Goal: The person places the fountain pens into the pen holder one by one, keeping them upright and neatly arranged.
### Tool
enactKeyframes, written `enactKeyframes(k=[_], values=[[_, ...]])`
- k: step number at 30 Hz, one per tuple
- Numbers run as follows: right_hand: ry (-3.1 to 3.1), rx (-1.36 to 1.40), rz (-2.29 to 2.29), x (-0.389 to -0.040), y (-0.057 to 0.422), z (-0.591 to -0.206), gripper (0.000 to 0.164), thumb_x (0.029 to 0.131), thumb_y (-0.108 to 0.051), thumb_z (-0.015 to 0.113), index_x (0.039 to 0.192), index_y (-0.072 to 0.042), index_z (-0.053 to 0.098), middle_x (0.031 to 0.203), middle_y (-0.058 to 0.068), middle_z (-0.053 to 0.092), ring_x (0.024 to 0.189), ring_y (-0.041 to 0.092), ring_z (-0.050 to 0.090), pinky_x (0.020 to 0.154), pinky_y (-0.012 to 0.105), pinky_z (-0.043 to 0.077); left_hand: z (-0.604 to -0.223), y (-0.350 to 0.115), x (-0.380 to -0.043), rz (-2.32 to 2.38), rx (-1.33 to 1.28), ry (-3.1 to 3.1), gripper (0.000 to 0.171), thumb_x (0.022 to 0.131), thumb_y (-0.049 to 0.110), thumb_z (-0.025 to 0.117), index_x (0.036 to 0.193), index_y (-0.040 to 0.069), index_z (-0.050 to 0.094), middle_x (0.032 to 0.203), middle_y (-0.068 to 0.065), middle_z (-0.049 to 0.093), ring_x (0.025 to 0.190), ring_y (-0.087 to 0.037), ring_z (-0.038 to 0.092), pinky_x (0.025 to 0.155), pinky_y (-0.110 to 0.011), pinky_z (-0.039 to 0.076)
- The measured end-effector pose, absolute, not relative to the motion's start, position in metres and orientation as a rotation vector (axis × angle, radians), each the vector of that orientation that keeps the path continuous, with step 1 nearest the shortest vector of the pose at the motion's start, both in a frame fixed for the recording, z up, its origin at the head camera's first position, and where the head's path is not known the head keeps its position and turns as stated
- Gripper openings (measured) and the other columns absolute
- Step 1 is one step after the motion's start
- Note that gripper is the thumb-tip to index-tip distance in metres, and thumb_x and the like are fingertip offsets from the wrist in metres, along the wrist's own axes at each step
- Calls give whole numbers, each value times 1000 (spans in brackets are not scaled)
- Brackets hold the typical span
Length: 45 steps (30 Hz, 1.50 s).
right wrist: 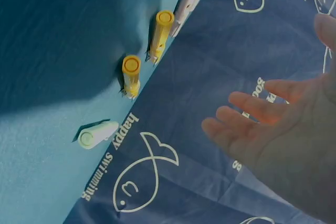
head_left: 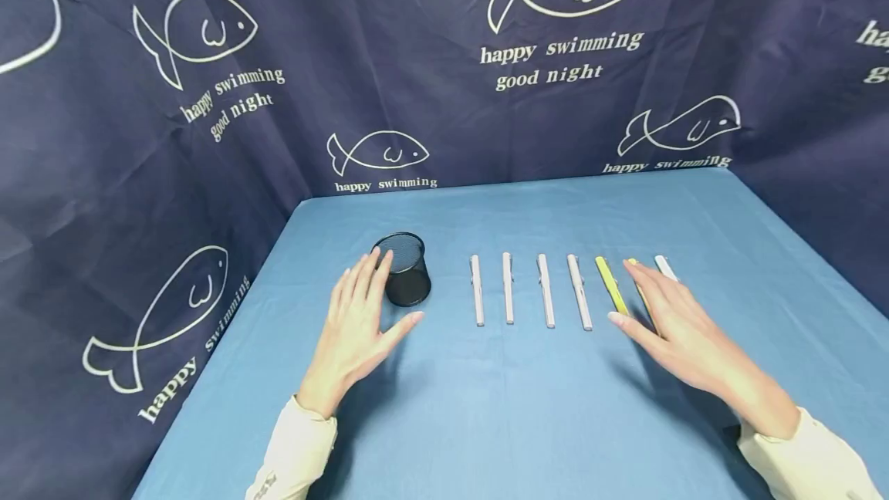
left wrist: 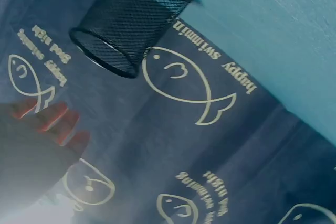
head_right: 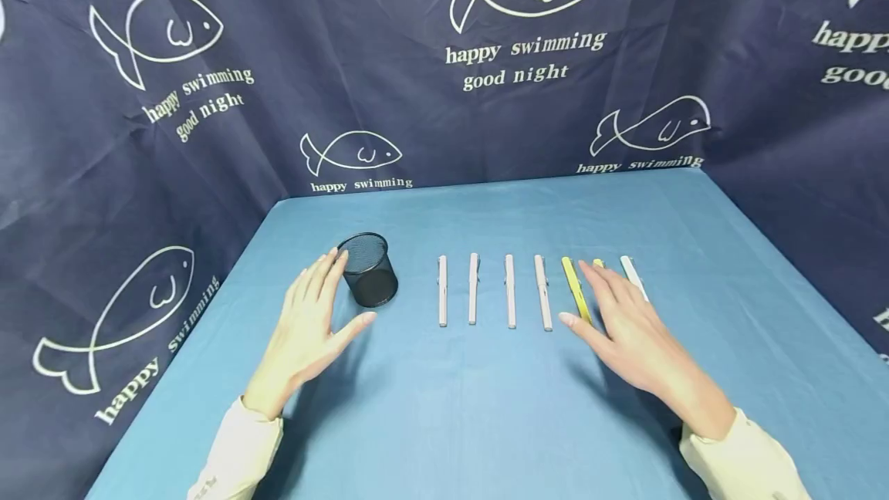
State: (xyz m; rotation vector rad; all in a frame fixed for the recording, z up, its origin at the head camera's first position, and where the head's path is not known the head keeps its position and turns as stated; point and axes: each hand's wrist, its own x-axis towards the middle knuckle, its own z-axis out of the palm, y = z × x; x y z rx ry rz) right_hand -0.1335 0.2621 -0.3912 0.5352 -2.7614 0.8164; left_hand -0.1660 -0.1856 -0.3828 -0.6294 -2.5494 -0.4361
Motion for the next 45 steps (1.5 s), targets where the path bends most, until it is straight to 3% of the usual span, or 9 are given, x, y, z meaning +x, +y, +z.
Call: enactKeyframes(k=[7,9,12,16,21,24,28,34,45], values=[[-2762,493,974,-142,275,-391,74,105,-29,63,163,-3,25,158,33,30,142,61,22,108,76,18,-384,-201,-183,-741,-512,-2623,102,90,61,72,166,14,22,169,-7,25,152,-31,27,119,-56,23],[-2762,476,1011,-145,279,-391,73,106,-28,62,163,-4,25,157,34,32,141,58,27,105,73,25,-384,-204,-189,-825,-464,-2662,107,88,63,74,167,17,18,170,-4,21,153,-30,25,119,-56,23],[-2751,451,1068,-150,284,-391,72,105,-25,63,162,-1,26,153,33,37,137,52,37,109,39,38,-385,-207,-197,-933,-392,-2728,111,86,67,73,168,22,12,171,-2,18,154,-28,21,118,-59,24],[-2741,414,1157,-155,292,-391,69,105,-23,63,160,2,28,148,33,43,131,51,44,86,4,33,-387,-208,-209,-1050,-336,-2761,114,85,66,75,168,22,11,170,-8,21,153,-29,24,117,-59,25],[-2761,369,1223,-159,305,-391,66,108,-23,58,160,4,27,147,35,44,128,53,46,82,5,34,-390,-209,-225,-1231,-307,-2717,113,84,58,81,167,19,16,167,-11,28,149,-30,33,115,-56,30],[-2759,353,1281,-161,313,-392,64,109,-22,55,159,5,27,148,33,44,127,20,54,81,4,37,-391,-211,-232,-1308,-300,-2705,112,84,56,82,167,18,17,168,-7,27,148,-28,34,116,-52,31],[-2734,332,1401,-165,321,-394,63,110,-22,53,158,8,25,147,35,43,108,-20,45,82,6,44,-394,-214,-239,-1338,-307,-2709,111,85,53,83,166,15,18,166,-8,32,147,-27,37,117,-46,31],[-2705,269,1533,-171,333,-399,61,112,-20,49,157,12,23,142,34,43,102,-18,53,81,11,50,-397,-215,-242,-1316,-289,-2763,106,85,52,83,165,14,25,154,-15,48,138,-37,47,112,-52,36],[-2704,154,1688,-181,349,-406,68,112,-28,48,157,12,17,145,30,40,104,-16,51,82,16,53,-400,-213,-245,-1379,-271,-2761,96,90,53,77,164,16,29,150,-15,52,135,-38,50,109,-55,39]])
